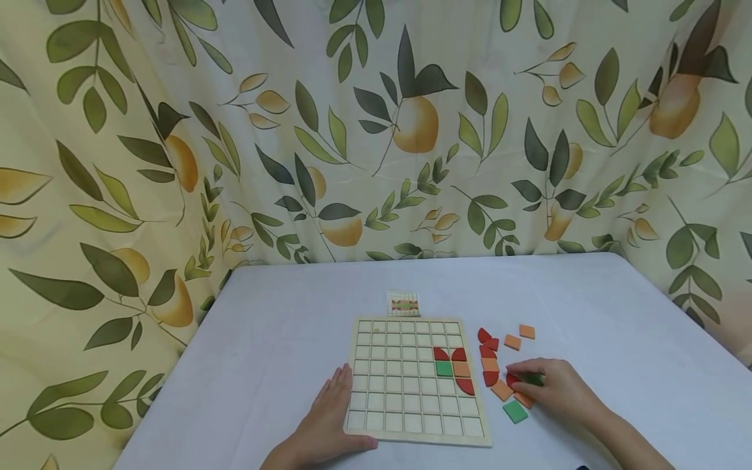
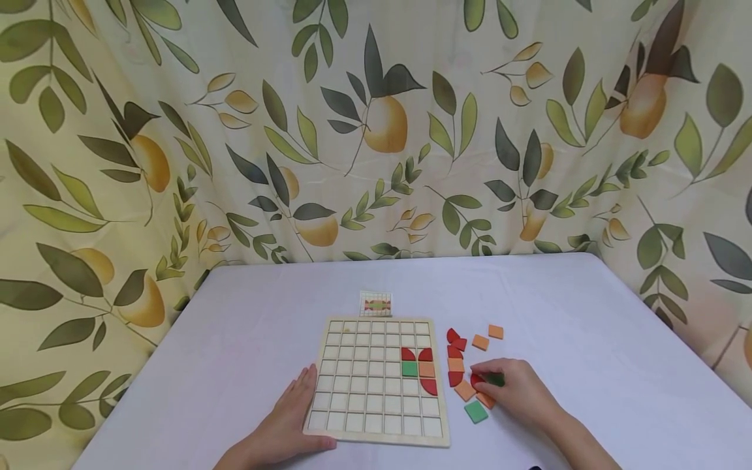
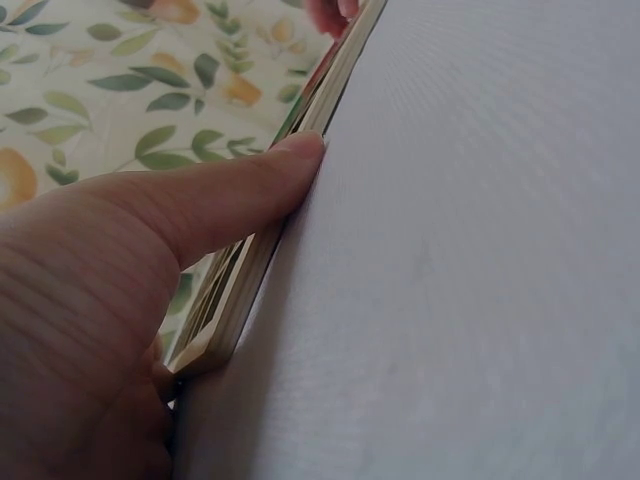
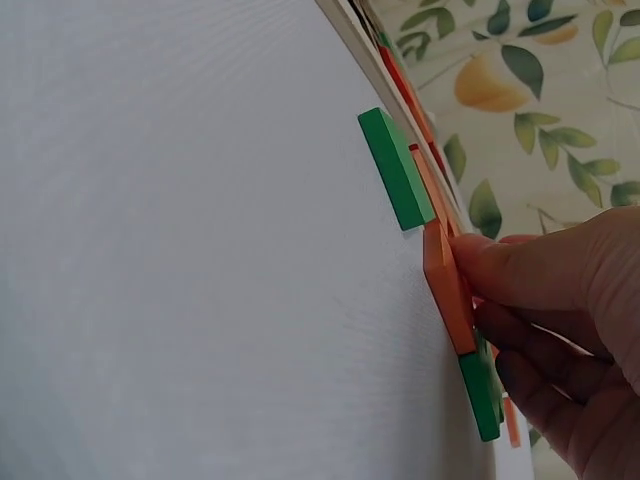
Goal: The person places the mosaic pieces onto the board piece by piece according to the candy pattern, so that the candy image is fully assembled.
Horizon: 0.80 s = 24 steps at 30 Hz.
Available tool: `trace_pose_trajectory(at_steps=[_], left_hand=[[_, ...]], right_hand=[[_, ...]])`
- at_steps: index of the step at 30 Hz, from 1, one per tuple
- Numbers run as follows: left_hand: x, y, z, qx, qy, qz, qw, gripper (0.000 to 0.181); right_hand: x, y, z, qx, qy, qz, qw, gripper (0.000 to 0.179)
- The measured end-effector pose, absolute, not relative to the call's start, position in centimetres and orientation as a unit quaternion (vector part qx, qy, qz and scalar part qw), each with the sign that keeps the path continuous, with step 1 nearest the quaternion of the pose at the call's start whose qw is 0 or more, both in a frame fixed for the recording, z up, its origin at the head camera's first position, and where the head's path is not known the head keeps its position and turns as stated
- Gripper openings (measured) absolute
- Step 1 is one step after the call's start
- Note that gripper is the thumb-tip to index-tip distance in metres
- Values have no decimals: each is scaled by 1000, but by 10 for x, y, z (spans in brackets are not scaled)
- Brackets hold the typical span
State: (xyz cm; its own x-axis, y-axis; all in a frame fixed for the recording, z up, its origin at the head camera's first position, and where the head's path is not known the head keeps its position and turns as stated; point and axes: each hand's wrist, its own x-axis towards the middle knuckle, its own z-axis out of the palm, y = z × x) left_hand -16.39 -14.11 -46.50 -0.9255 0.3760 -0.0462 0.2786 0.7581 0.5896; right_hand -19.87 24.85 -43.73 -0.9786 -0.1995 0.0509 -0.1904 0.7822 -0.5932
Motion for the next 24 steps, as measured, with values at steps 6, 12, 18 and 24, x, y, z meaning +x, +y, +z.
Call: trace_pose_trajectory(at_steps=[6, 12, 18, 24], left_hand=[[-163, -141, -465, 175, 935, 296, 80, 126], [-162, -141, -464, 177, 936, 294, 76, 125], [-162, -141, -463, 179, 935, 296, 78, 124], [-161, -141, -463, 176, 934, 300, 83, 125]], right_hand=[[-197, 250, -440, -103, 942, -320, 12, 29], [-196, 249, -436, -123, 943, -309, 9, 32], [-196, 249, -434, -135, 943, -304, 15, 33], [-200, 247, -430, -158, 942, -295, 26, 29]])
